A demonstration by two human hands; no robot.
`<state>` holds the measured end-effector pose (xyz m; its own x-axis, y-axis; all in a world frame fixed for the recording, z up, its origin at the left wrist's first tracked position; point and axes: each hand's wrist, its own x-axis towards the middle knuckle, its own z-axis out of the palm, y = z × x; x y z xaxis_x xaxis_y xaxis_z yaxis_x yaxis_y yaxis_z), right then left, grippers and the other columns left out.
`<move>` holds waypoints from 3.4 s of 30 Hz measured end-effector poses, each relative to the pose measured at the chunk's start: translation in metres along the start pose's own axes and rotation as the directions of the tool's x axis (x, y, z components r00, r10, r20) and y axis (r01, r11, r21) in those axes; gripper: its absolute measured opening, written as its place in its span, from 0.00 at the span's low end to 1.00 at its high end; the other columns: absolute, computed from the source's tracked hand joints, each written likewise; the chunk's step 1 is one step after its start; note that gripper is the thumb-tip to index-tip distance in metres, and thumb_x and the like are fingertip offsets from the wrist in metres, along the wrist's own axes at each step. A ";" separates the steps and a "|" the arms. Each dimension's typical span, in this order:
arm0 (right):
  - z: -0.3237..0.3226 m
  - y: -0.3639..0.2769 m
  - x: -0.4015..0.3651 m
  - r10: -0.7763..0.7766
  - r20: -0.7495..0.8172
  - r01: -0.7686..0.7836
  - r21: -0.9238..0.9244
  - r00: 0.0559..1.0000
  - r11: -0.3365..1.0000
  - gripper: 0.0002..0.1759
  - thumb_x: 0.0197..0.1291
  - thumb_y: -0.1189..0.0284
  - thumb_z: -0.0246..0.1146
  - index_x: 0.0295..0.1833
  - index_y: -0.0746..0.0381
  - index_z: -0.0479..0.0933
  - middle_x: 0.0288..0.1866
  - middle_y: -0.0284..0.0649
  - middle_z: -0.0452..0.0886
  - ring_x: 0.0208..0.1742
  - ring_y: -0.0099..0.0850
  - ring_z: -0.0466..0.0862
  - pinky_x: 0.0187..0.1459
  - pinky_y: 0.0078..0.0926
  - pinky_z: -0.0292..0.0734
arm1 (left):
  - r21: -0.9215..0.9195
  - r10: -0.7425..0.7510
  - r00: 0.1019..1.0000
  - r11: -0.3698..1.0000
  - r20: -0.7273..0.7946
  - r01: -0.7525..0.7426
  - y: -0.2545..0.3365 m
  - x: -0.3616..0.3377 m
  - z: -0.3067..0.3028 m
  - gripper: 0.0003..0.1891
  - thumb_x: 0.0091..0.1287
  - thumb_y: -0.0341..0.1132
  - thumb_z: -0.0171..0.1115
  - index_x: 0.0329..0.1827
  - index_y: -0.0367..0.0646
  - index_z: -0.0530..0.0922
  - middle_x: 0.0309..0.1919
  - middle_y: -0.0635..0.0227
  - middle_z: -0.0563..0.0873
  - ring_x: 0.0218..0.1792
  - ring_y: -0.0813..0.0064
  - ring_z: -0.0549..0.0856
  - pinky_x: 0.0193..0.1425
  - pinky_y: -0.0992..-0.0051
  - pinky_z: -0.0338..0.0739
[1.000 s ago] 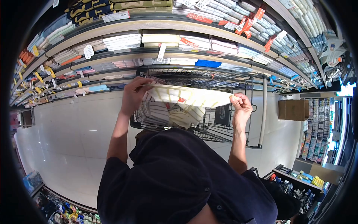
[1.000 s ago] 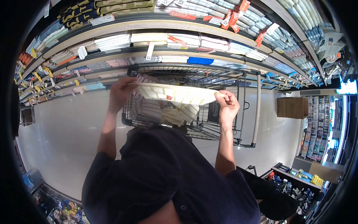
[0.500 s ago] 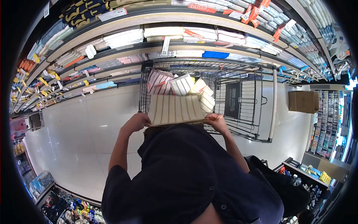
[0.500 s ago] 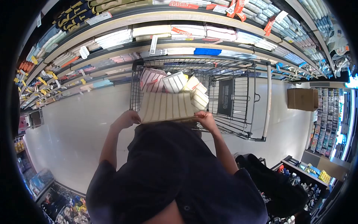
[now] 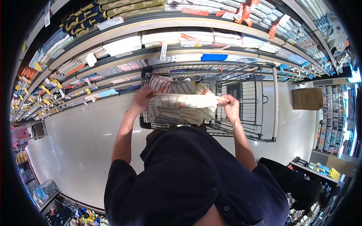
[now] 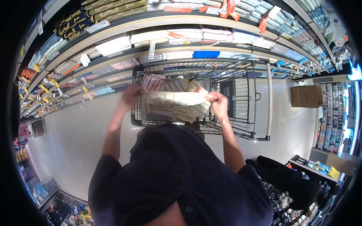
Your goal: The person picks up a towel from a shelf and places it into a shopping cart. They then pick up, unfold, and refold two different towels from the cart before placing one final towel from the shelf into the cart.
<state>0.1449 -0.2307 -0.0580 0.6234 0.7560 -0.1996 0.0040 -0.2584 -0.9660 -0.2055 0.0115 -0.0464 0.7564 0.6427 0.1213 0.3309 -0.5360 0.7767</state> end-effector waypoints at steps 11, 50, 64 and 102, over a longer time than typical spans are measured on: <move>-0.029 -0.015 -0.025 0.016 -0.017 -0.016 0.001 1.000 1.000 0.07 0.58 0.85 0.70 0.41 0.67 0.82 0.34 0.31 0.86 0.36 0.16 0.80 0.43 0.16 0.77 | -0.048 0.152 0.988 0.987 -0.001 -0.152 0.030 -0.003 0.005 0.07 0.61 0.21 0.65 0.41 0.39 0.83 0.38 0.62 0.83 0.41 0.56 0.85 0.45 0.65 0.79; 0.044 0.264 0.155 0.223 0.040 -0.129 -0.710 0.974 0.693 0.08 0.57 0.69 0.62 0.40 0.58 0.83 0.38 0.49 0.86 0.45 0.48 0.86 0.48 0.46 0.81 | 0.324 -0.199 0.978 0.931 0.063 0.168 -0.198 0.092 0.206 0.07 0.61 0.29 0.68 0.41 0.41 0.83 0.39 0.53 0.87 0.45 0.49 0.86 0.47 0.55 0.78; 0.046 0.301 0.180 0.395 0.209 -0.100 -0.769 0.895 0.632 0.13 0.51 0.63 0.68 0.39 0.60 0.86 0.41 0.47 0.87 0.48 0.45 0.86 0.51 0.42 0.81 | 0.321 -0.348 0.879 0.915 0.325 0.244 -0.201 0.095 0.208 0.07 0.56 0.25 0.70 0.37 0.39 0.83 0.42 0.50 0.86 0.51 0.48 0.82 0.54 0.56 0.77; -0.042 -0.052 -0.021 -0.319 0.002 0.291 -0.415 0.948 0.862 0.11 0.60 0.79 0.68 0.48 0.68 0.82 0.43 0.40 0.81 0.41 0.29 0.81 0.43 0.24 0.76 | -0.240 -0.278 0.947 0.942 -0.163 0.235 0.000 0.040 0.070 0.04 0.64 0.23 0.66 0.40 0.33 0.85 0.35 0.63 0.88 0.35 0.76 0.87 0.42 0.77 0.78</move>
<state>0.1644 -0.2583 0.0036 0.5881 0.8000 0.1189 0.5093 -0.2520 -0.8229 -0.1363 -0.0008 -0.0850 0.5323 0.8466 0.0000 0.3540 -0.2226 0.9084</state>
